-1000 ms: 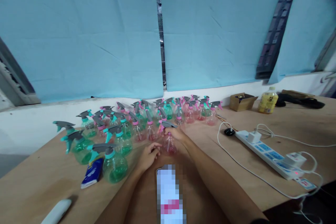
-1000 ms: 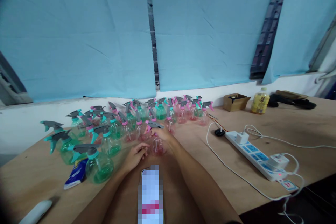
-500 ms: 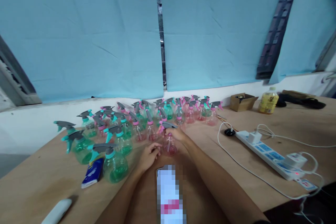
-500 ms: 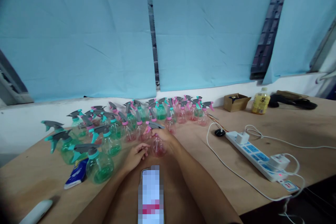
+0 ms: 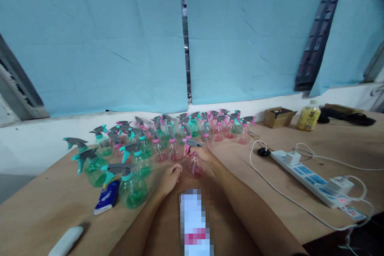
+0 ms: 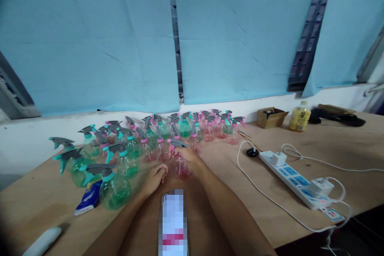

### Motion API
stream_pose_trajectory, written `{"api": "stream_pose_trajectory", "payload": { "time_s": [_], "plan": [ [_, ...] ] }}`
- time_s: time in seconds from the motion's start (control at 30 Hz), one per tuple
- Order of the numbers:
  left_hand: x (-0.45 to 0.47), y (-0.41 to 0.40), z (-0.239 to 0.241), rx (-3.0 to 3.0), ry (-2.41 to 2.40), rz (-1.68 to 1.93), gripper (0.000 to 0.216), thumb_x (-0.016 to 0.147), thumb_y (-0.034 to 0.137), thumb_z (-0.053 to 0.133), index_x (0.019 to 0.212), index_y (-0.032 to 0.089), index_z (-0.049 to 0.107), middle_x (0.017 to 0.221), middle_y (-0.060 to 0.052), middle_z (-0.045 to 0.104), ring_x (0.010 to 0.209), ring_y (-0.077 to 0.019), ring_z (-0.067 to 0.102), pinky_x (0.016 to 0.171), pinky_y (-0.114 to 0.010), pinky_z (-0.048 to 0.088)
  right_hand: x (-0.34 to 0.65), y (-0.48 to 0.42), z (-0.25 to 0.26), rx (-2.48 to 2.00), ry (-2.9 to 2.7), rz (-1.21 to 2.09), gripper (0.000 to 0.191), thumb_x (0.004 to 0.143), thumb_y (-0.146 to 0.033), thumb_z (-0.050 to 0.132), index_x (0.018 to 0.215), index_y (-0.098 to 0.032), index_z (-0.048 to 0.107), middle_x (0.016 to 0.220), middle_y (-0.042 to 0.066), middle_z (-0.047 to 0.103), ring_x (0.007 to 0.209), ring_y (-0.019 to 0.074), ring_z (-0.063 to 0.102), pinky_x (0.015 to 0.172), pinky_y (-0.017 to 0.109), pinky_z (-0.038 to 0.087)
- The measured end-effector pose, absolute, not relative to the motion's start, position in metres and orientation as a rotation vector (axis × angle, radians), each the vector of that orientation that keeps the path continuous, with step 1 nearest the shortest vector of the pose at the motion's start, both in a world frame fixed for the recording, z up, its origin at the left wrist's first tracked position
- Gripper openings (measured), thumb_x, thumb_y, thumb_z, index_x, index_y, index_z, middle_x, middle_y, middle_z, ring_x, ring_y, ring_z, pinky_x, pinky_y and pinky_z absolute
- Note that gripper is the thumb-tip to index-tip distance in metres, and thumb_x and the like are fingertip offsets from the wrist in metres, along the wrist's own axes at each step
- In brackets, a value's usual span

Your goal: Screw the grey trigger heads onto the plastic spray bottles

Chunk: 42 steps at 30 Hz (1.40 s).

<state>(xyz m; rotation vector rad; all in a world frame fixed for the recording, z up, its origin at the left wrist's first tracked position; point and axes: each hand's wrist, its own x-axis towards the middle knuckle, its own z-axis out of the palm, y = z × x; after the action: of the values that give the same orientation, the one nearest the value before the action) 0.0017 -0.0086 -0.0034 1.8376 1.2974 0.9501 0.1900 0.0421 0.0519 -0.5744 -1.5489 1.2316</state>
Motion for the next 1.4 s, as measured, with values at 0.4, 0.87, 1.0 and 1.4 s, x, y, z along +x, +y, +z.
{"api": "stream_pose_trajectory", "payload": {
  "time_s": [0.4,0.87,1.0,1.4],
  "plan": [
    [0.002,-0.009,-0.002,1.883,1.296,0.930,0.022,0.083,0.032,0.036,0.066,0.021,0.046,0.052,0.007,0.042,0.052,-0.0135,0.046,0.057,-0.025,0.034,0.192,0.045,0.052,-0.583,-1.553,1.228,0.027,0.062,-0.021,0.053,0.081,-0.019,0.073,0.062,-0.002,0.062,0.060,0.0127,0.054,0.060,0.024,0.041],
    [0.003,-0.008,-0.002,1.858,1.267,0.923,0.023,0.083,0.035,0.043,0.082,0.019,0.060,0.056,0.006,0.049,0.053,-0.0135,0.049,0.056,-0.024,0.036,0.184,0.038,0.050,-0.594,-1.540,1.179,0.022,0.065,-0.022,0.056,0.079,-0.019,0.073,0.069,-0.001,0.066,0.062,0.0125,0.055,0.062,0.025,0.045],
    [0.003,-0.008,-0.003,1.849,1.264,0.920,0.021,0.082,0.033,0.044,0.080,0.019,0.059,0.059,0.004,0.051,0.055,-0.0136,0.050,0.056,-0.024,0.037,0.191,0.038,0.038,-0.640,-1.516,1.184,0.015,0.068,-0.023,0.057,0.071,-0.018,0.072,0.066,0.001,0.066,0.065,0.0151,0.060,0.067,0.029,0.049],
    [0.002,-0.006,-0.005,1.860,1.275,0.914,0.023,0.082,0.035,0.045,0.082,0.020,0.061,0.060,0.003,0.053,0.058,-0.0153,0.053,0.058,-0.025,0.038,0.286,0.022,0.013,-1.177,-1.287,0.287,0.028,0.075,-0.026,0.058,0.102,-0.019,0.065,0.067,-0.001,0.058,0.061,0.0164,0.052,0.064,0.029,0.044]
  ]
}}
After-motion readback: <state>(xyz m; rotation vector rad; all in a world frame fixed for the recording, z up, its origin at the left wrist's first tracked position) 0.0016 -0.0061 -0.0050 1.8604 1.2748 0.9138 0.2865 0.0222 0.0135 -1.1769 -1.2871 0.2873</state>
